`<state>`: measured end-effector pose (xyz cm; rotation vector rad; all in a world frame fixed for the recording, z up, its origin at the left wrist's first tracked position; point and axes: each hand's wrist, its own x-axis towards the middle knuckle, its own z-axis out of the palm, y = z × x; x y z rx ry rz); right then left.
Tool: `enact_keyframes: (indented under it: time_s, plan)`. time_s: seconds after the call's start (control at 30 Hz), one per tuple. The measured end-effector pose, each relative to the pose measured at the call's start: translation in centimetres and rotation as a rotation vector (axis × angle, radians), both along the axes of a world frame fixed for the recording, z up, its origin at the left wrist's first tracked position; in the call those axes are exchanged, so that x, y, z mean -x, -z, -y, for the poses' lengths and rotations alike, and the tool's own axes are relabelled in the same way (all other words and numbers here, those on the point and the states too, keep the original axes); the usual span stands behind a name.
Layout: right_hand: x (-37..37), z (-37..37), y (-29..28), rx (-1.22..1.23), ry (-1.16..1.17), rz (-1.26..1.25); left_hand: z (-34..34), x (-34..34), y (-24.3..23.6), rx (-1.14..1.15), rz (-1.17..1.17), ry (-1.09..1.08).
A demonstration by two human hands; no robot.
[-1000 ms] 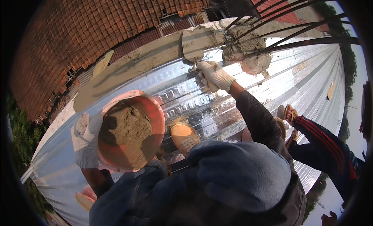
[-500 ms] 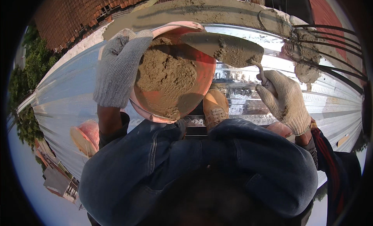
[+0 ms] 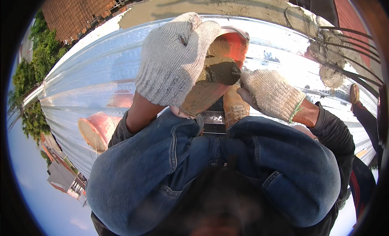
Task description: The person scoops cement from a bucket using a trowel and applies it to a metal roof surface. They repeatedly smooth the cement along the roof edge and between metal ribs, working in a continuous sequence.
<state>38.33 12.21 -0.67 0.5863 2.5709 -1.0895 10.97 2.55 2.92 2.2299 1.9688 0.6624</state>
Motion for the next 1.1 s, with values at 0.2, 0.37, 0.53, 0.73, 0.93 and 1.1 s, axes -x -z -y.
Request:
enact_keyframes:
  time_s: [0.2,0.37,0.53,0.73,0.93,1.1]
  plan:
    - [0.1,2.0,0.8,0.229,0.028,-0.075,-2.3,1.0,-1.7,0.347,0.559,-0.351]
    - [-1.7,1.7,1.5,0.455,0.093,-0.141,-2.0,3.4,0.8,0.419,0.862,-0.531]
    - [-4.2,2.2,1.8,0.497,0.233,-0.328,0.7,12.0,4.8,0.277,0.353,-0.378]
    - [-10.0,0.7,-1.2,0.572,0.599,-0.179,-0.1,13.5,4.6,0.481,0.541,-0.472]
    - [-15.2,-3.3,1.9,0.952,1.256,-0.393,0.6,11.9,2.5,0.468,0.605,-0.466]
    - [-19.1,-14.0,8.9,1.052,1.508,-0.72,-0.4,9.4,3.0,0.433,0.655,-0.413]
